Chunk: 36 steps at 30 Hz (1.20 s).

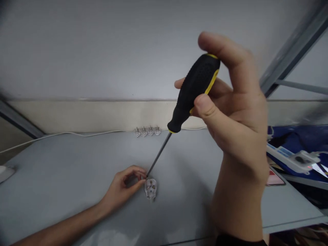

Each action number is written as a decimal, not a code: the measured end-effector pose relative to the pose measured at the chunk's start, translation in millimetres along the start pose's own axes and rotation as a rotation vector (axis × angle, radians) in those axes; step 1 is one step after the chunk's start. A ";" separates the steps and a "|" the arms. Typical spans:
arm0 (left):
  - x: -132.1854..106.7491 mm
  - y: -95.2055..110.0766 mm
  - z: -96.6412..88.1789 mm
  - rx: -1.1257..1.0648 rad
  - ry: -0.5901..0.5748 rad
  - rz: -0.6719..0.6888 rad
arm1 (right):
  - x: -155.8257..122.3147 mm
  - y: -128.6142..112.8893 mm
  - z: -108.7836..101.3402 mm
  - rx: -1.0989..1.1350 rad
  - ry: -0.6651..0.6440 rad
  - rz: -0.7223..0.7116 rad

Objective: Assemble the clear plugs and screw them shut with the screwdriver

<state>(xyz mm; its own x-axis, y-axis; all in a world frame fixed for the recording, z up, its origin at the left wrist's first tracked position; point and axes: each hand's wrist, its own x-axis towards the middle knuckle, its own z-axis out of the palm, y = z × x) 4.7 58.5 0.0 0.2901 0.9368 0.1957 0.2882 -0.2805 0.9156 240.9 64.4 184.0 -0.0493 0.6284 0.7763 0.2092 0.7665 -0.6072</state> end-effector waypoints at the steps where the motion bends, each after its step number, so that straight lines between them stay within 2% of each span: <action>1: 0.7 -0.7 0.1 -0.013 0.014 -0.005 | 0.9 1.4 -0.7 0.028 0.000 0.016; 4: 2.4 -4.7 -0.8 0.003 0.050 0.011 | 3.2 2.5 -1.8 0.070 0.005 0.021; 8: 6.5 -9.6 -6.1 0.144 0.061 0.089 | 3.7 1.4 -2.8 0.021 0.038 -0.013; 13: 22.2 -10.6 -16.9 0.282 -0.013 0.179 | -5.7 9.2 -0.7 -0.102 0.121 -0.065; 18: 52.5 -18.4 -19.4 0.417 -0.077 0.208 | -41.1 34.9 1.1 -0.302 0.341 -0.146; 21: 66.3 -23.8 -16.8 0.460 -0.088 0.188 | -78.2 54.0 -1.2 -0.424 0.368 -0.210; 23: 67.0 -24.3 -16.4 0.473 -0.078 0.170 | -106.5 64.1 -2.6 -0.552 0.314 -0.281; 25: 59.0 -21.6 -18.0 0.474 -0.061 0.154 | -134.6 70.0 -2.9 -0.690 0.237 -0.250; 29: 23.0 -11.4 -21.7 0.449 -0.054 0.122 | -180.0 71.1 0.7 -0.782 0.070 -0.165; 33: -14.1 -0.6 -11.7 0.410 -0.104 0.079 | -205.1 72.0 3.4 -0.861 -0.161 0.002; 36: -28.1 5.3 4.7 0.467 -0.131 0.108 | -210.1 73.5 2.5 -0.876 -0.276 0.106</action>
<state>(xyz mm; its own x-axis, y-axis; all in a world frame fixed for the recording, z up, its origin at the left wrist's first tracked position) 2.4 29.6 -2.3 0.4446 0.8714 0.2072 0.6195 -0.4662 0.6316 264.2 -11.0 -24.2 -0.1950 0.7854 0.5875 0.8844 0.3997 -0.2408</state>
